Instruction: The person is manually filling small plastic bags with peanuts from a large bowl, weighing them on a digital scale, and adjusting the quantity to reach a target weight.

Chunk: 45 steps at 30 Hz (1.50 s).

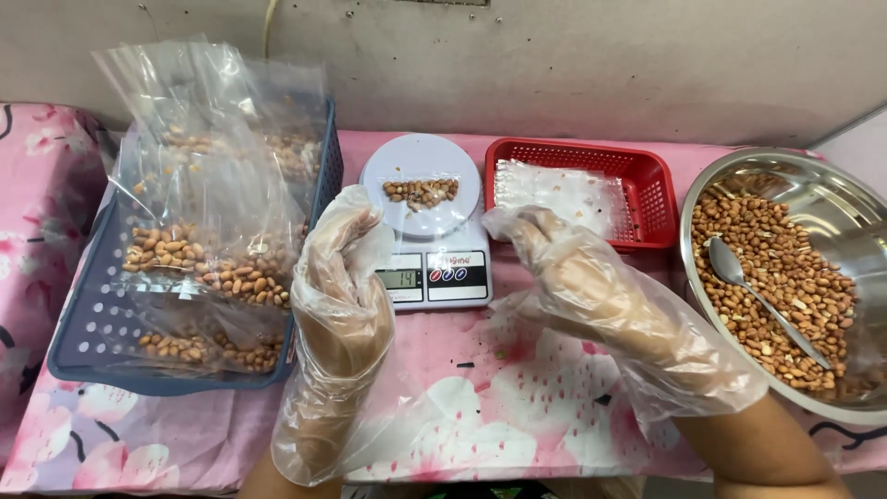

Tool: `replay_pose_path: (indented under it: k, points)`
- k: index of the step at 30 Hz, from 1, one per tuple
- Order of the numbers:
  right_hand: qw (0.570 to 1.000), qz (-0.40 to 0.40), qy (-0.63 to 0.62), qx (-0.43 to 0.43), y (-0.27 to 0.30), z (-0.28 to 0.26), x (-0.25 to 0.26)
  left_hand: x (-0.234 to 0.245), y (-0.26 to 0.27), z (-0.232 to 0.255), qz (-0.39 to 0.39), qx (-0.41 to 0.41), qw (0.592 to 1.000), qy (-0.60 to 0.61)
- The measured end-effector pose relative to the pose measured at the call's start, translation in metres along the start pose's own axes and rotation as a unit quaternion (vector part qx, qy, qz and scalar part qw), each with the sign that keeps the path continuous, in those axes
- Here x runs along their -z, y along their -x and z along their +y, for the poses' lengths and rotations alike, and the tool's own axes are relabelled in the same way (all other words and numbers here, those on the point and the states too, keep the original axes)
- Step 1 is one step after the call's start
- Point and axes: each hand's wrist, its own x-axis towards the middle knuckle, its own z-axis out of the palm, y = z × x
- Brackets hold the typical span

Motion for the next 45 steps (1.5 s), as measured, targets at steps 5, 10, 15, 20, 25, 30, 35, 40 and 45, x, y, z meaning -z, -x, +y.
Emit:
replay_pose_path:
  k: [5, 10, 15, 20, 25, 30, 35, 40, 45]
  points:
    - [0.995, 0.023, -0.035, -0.089, 0.008, 0.000, 0.005, 0.003, 0.005, 0.004, -0.014, 0.006, 1.000, 0.016]
    - [0.997, 0.061, 0.022, -0.048, 0.001, 0.010, -0.009, -0.001, 0.010, -0.009, -0.008, 0.038, 0.999, 0.013]
    - [0.993, 0.090, 0.078, -0.010, 0.000, 0.022, -0.033, -0.004, 0.014, -0.013, -0.016, 0.060, 0.998, 0.026]
    - [0.956, 0.244, 0.129, 0.096, -0.001, 0.032, -0.052, 0.004, 0.006, 0.004, -0.015, 0.049, 0.998, -0.037]
    - [0.947, 0.276, 0.114, 0.119, -0.001, 0.022, -0.047, 0.005, 0.006, -0.003, -0.013, 0.011, 0.997, -0.078]
    - [0.942, 0.297, 0.120, 0.101, -0.004, 0.013, -0.050, 0.000, 0.005, -0.003, 0.000, -0.005, 0.992, -0.126]
    - [0.991, -0.047, 0.126, 0.001, -0.027, -0.025, -0.022, -0.002, 0.009, -0.008, 0.014, -0.039, 0.986, -0.159]
    - [0.993, 0.106, 0.035, -0.030, -0.053, -0.029, -0.035, -0.012, 0.014, -0.016, 0.042, -0.056, 0.978, -0.197]
    - [0.908, 0.370, -0.138, 0.137, -0.043, -0.032, 0.014, -0.026, 0.024, -0.004, 0.072, 0.015, 0.996, -0.047]
